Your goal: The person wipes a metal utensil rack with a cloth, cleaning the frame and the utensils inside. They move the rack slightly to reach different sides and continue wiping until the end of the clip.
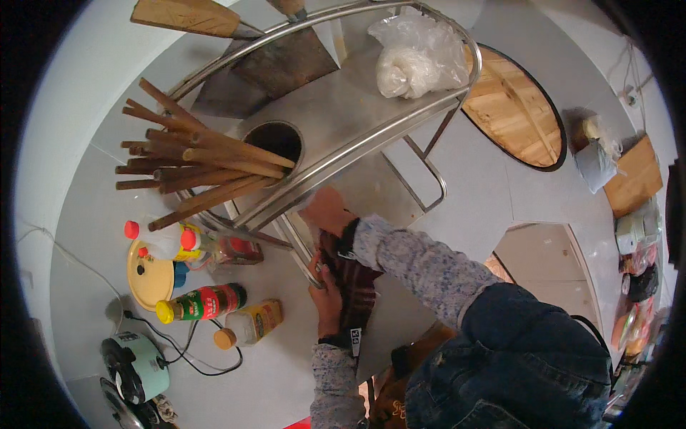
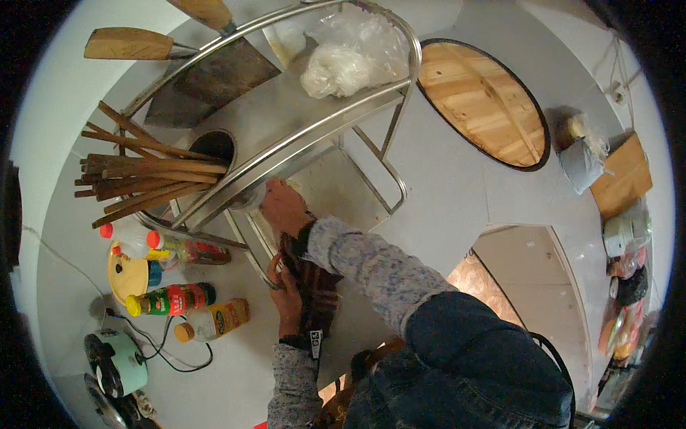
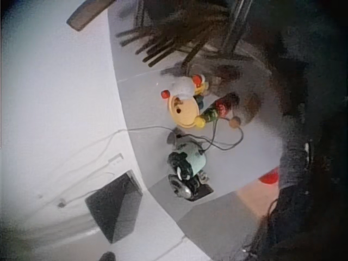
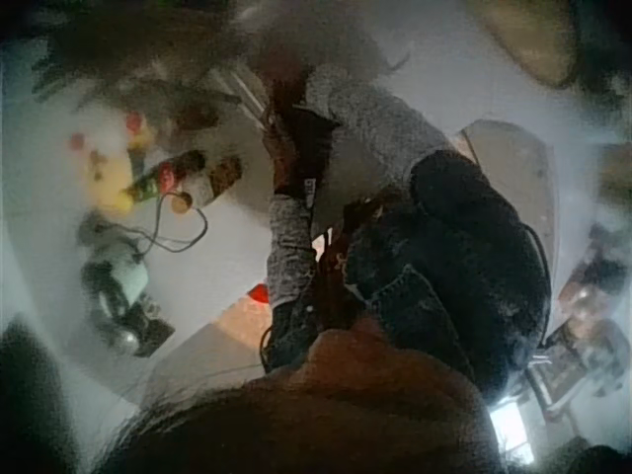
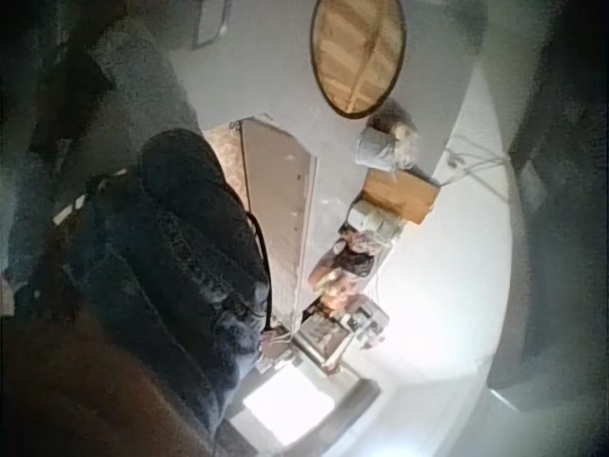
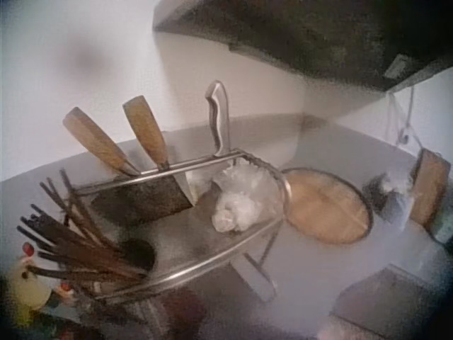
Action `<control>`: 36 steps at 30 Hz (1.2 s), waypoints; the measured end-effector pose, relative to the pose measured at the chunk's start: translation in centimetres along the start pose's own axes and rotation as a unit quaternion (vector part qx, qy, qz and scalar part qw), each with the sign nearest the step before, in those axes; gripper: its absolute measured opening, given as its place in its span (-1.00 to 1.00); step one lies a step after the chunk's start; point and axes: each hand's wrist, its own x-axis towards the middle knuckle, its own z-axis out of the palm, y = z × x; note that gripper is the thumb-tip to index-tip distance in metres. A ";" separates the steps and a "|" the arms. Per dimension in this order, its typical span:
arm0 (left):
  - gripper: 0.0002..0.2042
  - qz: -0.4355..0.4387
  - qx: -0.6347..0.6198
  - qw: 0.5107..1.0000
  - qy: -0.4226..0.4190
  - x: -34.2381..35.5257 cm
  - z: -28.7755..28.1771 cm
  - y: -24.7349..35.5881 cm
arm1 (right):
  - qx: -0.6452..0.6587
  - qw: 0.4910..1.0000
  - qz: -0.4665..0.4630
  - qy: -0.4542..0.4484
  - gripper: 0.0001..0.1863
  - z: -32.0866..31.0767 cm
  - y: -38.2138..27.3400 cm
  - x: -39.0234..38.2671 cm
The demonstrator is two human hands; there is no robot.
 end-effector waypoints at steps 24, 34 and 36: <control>-0.59 -0.169 -0.063 0.983 -0.018 -0.5 0.4 0.9 | -0.038 0.988 -0.103 -0.108 -0.84 2.1 -1.7 -0.1; -0.57 -0.102 -0.067 0.992 -0.004 -0.7 0.7 1.5 | -0.030 0.983 -0.180 -0.028 -0.78 3.2 -0.4 -0.9; -0.59 -0.119 -0.037 0.992 -0.014 -0.6 0.4 1.3 | -0.028 0.990 -0.137 0.007 -0.83 4.0 -0.9 0.6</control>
